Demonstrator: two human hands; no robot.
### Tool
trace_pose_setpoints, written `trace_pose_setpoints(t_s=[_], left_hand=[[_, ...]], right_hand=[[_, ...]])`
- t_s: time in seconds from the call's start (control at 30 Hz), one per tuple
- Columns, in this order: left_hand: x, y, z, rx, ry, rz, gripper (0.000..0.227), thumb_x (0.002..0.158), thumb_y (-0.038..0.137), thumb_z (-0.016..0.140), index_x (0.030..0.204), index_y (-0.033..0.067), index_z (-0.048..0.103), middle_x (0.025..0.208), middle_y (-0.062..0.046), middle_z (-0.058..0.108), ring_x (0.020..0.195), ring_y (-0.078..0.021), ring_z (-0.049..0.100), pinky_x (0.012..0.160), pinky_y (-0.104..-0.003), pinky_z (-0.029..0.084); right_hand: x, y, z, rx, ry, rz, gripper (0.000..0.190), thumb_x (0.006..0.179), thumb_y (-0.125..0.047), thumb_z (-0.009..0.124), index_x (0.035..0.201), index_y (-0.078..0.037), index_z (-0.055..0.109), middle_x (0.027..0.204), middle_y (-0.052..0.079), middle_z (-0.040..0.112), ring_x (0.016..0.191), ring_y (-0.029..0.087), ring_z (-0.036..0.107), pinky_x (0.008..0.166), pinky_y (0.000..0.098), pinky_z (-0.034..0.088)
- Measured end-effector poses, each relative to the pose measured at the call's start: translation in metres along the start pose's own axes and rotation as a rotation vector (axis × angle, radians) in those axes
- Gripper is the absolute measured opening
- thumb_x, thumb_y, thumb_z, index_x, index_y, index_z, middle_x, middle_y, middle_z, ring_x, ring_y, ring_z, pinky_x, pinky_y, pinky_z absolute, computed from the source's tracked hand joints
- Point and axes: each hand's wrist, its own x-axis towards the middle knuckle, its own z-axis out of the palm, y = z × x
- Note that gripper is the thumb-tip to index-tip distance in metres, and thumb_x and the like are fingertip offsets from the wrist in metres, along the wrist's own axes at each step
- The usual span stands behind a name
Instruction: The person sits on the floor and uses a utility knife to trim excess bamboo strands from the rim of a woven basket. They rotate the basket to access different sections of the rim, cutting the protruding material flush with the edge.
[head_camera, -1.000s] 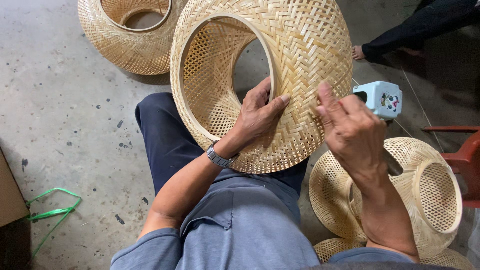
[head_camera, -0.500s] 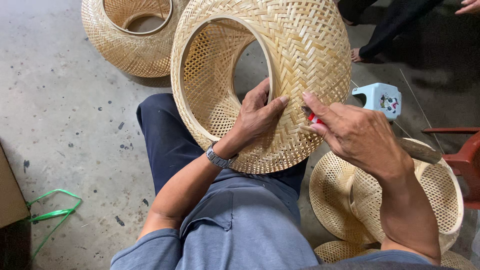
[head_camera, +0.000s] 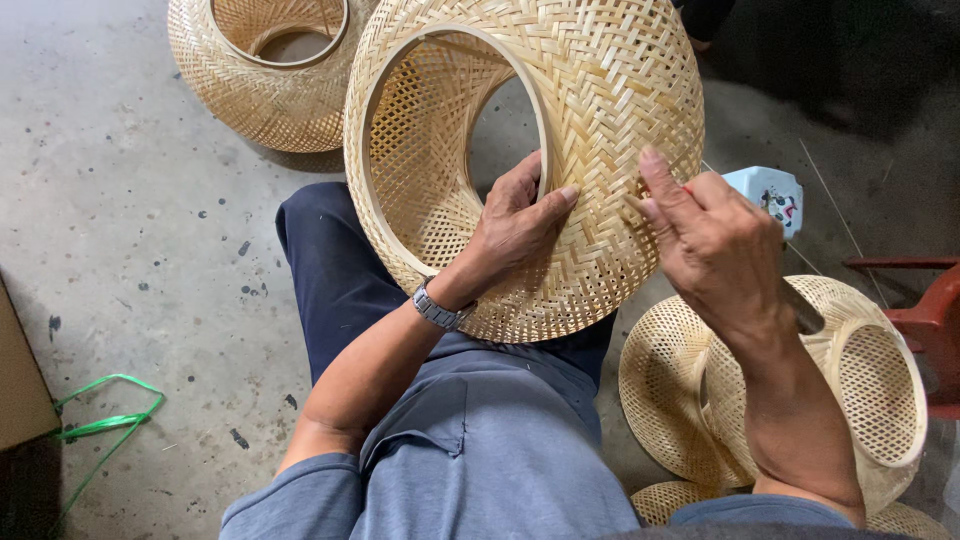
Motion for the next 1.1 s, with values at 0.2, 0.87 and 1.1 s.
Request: trace_pose_setpoints(t_s=[0.2, 0.87, 1.1], left_hand=[[0.000, 0.006, -0.002, -0.040, -0.039, -0.052, 0.044, 0.106, 0.008, 0.059, 0.146, -0.0055, 0.048, 0.134, -0.010, 0.064, 0.120, -0.0136, 0.060, 0.106, -0.032, 0.051], [-0.003, 0.020, 0.004, 0.062, -0.001, -0.068, 0.045, 0.104, 0.008, 0.061, 0.145, -0.0055, 0.050, 0.128, -0.008, 0.066, 0.111, -0.0121, 0.061, 0.099, -0.030, 0.052], [-0.005, 0.020, 0.005, 0.016, -0.001, -0.079, 0.046, 0.104, 0.009, 0.061, 0.145, -0.0049, 0.049, 0.128, -0.008, 0.066, 0.112, -0.0120, 0.062, 0.100, -0.030, 0.052]], right_hand=[[-0.014, 0.002, -0.008, 0.111, -0.192, -0.101, 0.052, 0.097, -0.035, 0.064, 0.148, -0.022, 0.057, 0.068, 0.000, 0.056, 0.048, 0.011, 0.046, 0.039, 0.0272, 0.044], [-0.019, 0.007, -0.012, 0.163, -0.100, 0.053, 0.068, 0.094, -0.030, 0.070, 0.157, -0.017, 0.048, 0.074, 0.007, 0.063, 0.054, 0.018, 0.056, 0.049, 0.0346, 0.052], [-0.018, 0.006, -0.007, 0.097, -0.129, 0.020, 0.057, 0.095, -0.028, 0.070, 0.150, -0.024, 0.055, 0.070, 0.004, 0.061, 0.052, 0.017, 0.056, 0.048, 0.0350, 0.052]])
